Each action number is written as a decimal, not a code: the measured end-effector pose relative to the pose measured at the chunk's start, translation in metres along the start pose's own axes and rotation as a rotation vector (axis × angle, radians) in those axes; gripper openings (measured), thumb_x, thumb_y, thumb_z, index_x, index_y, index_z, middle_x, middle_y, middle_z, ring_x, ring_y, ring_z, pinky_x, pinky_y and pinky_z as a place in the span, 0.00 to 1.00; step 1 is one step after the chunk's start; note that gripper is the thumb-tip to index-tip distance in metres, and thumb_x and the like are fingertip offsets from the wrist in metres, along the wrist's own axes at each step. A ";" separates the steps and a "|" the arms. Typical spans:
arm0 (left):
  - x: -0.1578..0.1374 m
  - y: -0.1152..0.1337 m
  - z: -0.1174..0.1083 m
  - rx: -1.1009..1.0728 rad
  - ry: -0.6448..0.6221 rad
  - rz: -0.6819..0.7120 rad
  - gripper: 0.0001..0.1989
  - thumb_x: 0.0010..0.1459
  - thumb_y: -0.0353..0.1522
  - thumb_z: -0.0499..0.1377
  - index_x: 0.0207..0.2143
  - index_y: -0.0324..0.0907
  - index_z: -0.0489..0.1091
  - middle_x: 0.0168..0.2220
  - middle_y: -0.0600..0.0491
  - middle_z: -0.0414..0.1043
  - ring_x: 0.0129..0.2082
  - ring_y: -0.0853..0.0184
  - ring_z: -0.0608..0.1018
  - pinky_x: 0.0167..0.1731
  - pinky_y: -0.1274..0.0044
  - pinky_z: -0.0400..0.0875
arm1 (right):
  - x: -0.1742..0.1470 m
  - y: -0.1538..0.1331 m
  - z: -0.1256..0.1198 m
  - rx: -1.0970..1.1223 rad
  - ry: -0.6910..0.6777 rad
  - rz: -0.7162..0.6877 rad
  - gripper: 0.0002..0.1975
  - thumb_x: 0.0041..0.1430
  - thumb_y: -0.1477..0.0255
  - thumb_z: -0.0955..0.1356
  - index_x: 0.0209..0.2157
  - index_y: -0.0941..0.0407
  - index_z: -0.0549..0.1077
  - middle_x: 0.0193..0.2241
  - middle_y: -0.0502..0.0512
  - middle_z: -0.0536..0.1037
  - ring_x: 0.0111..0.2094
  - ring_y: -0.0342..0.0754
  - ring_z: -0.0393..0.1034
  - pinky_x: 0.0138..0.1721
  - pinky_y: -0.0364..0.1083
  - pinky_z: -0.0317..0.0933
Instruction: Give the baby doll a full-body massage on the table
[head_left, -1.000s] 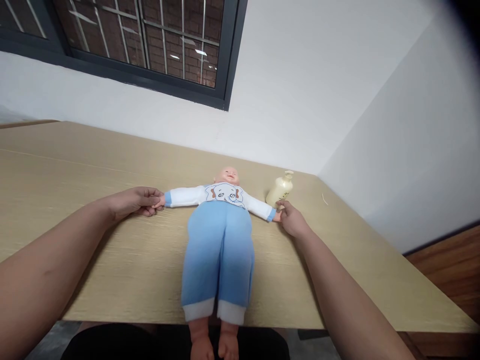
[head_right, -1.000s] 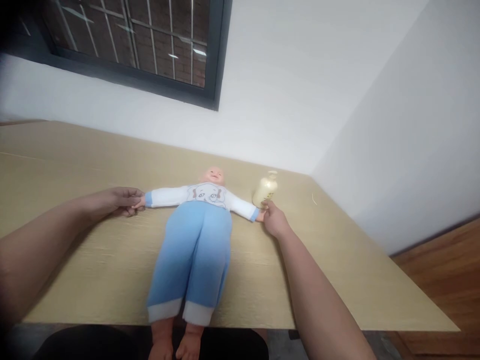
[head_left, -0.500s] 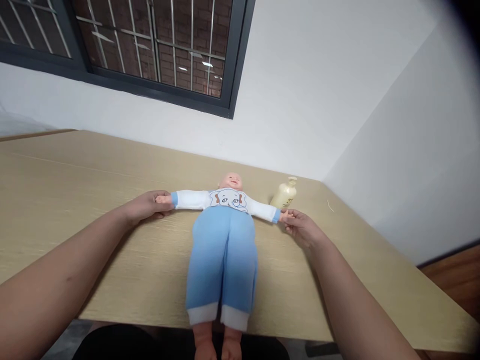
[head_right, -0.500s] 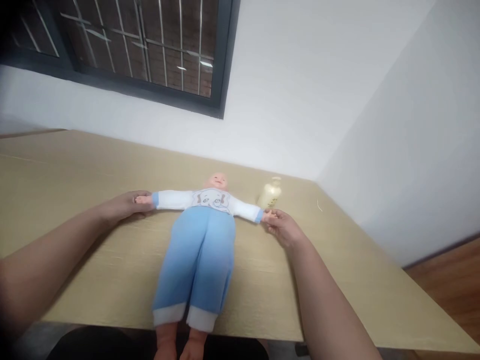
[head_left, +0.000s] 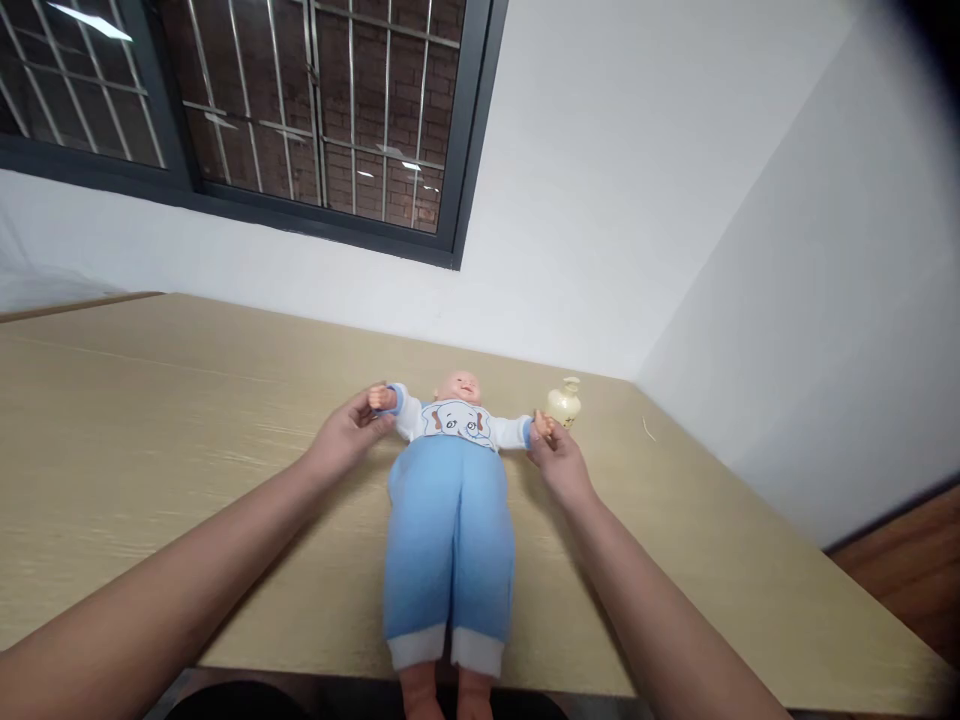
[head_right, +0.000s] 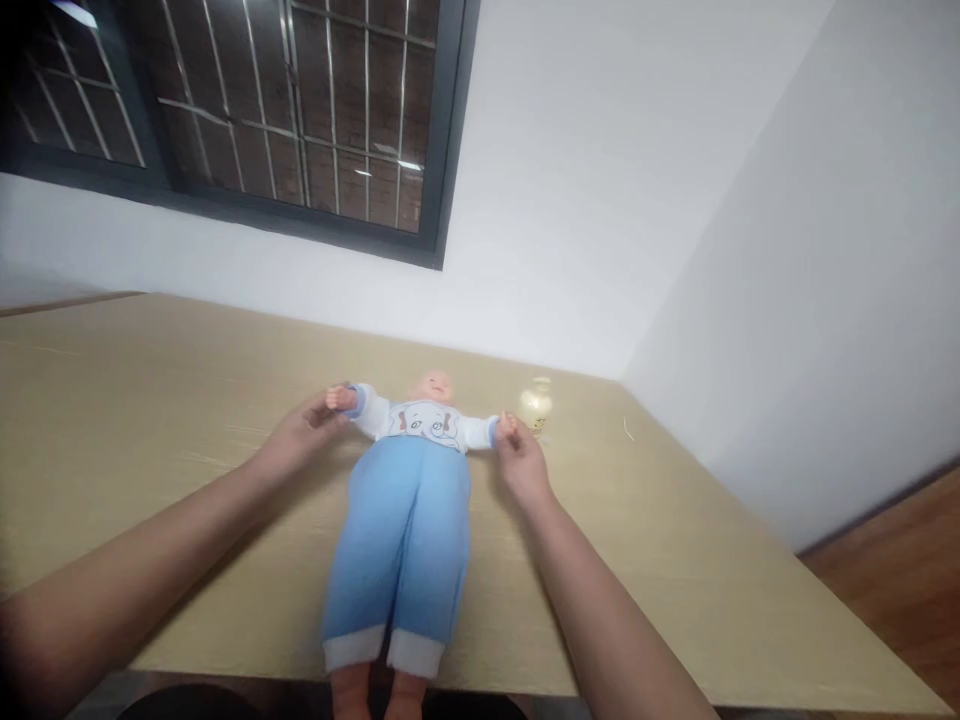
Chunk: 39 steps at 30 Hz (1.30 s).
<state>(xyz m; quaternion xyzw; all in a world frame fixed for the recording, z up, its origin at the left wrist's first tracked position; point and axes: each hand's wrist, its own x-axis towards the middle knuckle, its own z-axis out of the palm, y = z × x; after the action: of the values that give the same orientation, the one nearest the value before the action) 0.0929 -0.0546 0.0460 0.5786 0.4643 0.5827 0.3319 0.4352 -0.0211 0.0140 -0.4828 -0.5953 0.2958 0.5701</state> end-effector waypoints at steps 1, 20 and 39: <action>-0.001 0.001 0.006 0.074 -0.082 0.026 0.46 0.47 0.55 0.67 0.63 0.41 0.64 0.64 0.41 0.64 0.61 0.48 0.70 0.59 0.61 0.67 | -0.001 -0.005 0.010 -0.036 -0.038 -0.066 0.24 0.58 0.56 0.69 0.53 0.53 0.74 0.56 0.59 0.75 0.58 0.58 0.69 0.60 0.59 0.62; -0.003 -0.011 0.053 0.681 -0.200 0.403 0.33 0.59 0.46 0.60 0.63 0.40 0.62 0.63 0.42 0.65 0.65 0.53 0.65 0.64 0.63 0.60 | -0.019 -0.020 0.061 -0.477 -0.122 -0.370 0.27 0.57 0.66 0.68 0.59 0.54 0.69 0.61 0.61 0.69 0.64 0.58 0.60 0.66 0.59 0.54; 0.030 -0.043 0.026 -0.200 0.543 -0.153 0.13 0.50 0.34 0.60 0.32 0.46 0.56 0.31 0.56 0.65 0.35 0.67 0.74 0.39 0.74 0.73 | 0.016 0.023 0.038 0.335 0.187 0.206 0.23 0.55 0.58 0.69 0.49 0.55 0.68 0.47 0.59 0.78 0.49 0.56 0.75 0.47 0.57 0.73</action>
<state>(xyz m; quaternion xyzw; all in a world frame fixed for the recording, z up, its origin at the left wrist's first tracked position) 0.1087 -0.0079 0.0141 0.3294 0.5185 0.7323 0.2940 0.4056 0.0095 -0.0071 -0.4648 -0.4299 0.4011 0.6620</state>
